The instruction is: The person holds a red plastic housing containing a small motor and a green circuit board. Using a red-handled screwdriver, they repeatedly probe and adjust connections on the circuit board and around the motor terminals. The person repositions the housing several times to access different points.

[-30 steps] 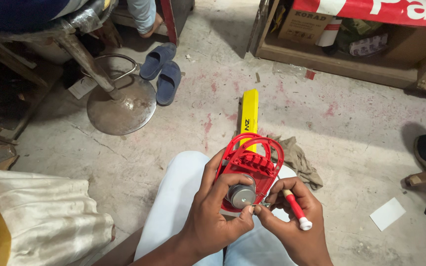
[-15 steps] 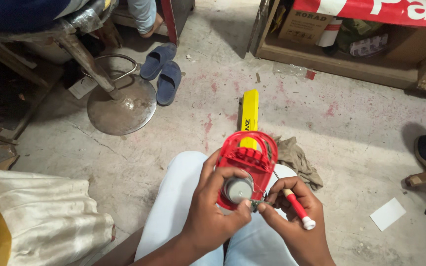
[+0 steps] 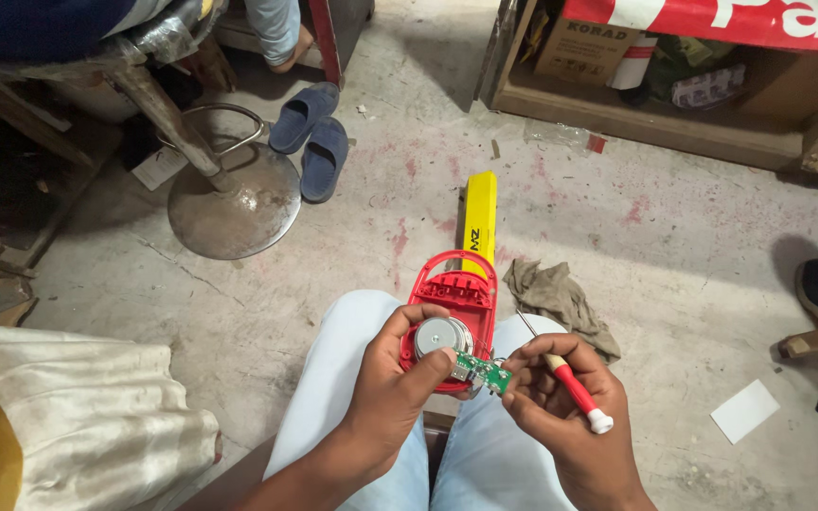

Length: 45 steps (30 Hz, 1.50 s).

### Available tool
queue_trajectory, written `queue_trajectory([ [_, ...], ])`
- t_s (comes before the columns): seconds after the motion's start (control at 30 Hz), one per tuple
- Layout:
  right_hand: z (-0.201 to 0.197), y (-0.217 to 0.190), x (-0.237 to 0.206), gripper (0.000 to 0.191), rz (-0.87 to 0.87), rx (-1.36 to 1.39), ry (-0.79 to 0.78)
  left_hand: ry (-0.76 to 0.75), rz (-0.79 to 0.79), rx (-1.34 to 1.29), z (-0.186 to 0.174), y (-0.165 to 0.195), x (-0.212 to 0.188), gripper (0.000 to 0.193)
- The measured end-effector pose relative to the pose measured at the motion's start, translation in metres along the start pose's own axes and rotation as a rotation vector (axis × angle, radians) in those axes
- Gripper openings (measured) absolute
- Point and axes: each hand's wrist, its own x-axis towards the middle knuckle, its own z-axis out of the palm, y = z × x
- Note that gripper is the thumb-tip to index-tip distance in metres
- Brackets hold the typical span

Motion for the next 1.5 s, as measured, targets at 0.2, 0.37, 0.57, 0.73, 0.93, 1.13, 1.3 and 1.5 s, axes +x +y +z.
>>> queue_trajectory([
  [0.2,0.006,-0.001,-0.002,0.047,-0.114,-0.165,-0.010,0.064,-0.126,-0.041,0.001,0.000,0.002,0.044],
  [0.37,0.012,0.000,-0.006,0.044,-0.233,-0.402,0.033,0.103,-0.240,-0.097,-0.001,-0.003,0.000,0.046],
  [0.57,0.014,0.000,-0.008,0.041,-0.288,-0.571,0.072,0.122,-0.294,-0.101,0.001,-0.007,-0.002,0.047],
  [0.73,0.017,0.000,-0.010,0.039,-0.329,-0.656,0.085,0.154,-0.267,-0.084,0.004,-0.008,-0.005,0.047],
  [0.93,0.021,0.000,-0.012,0.037,-0.402,-0.707,0.098,0.198,-0.206,-0.110,0.008,-0.015,-0.012,0.045],
  [1.13,0.021,-0.002,-0.013,0.037,-0.460,-0.799,0.093,0.207,-0.111,-0.130,0.009,-0.024,-0.016,0.045],
  [1.3,0.021,-0.003,-0.012,0.037,-0.437,-0.789,0.090,0.198,-0.108,-0.139,0.007,-0.026,-0.016,0.045],
  [1.5,0.020,-0.003,-0.011,0.039,-0.475,-0.737,0.035,0.191,-0.135,-0.157,0.005,-0.022,-0.012,0.043],
])
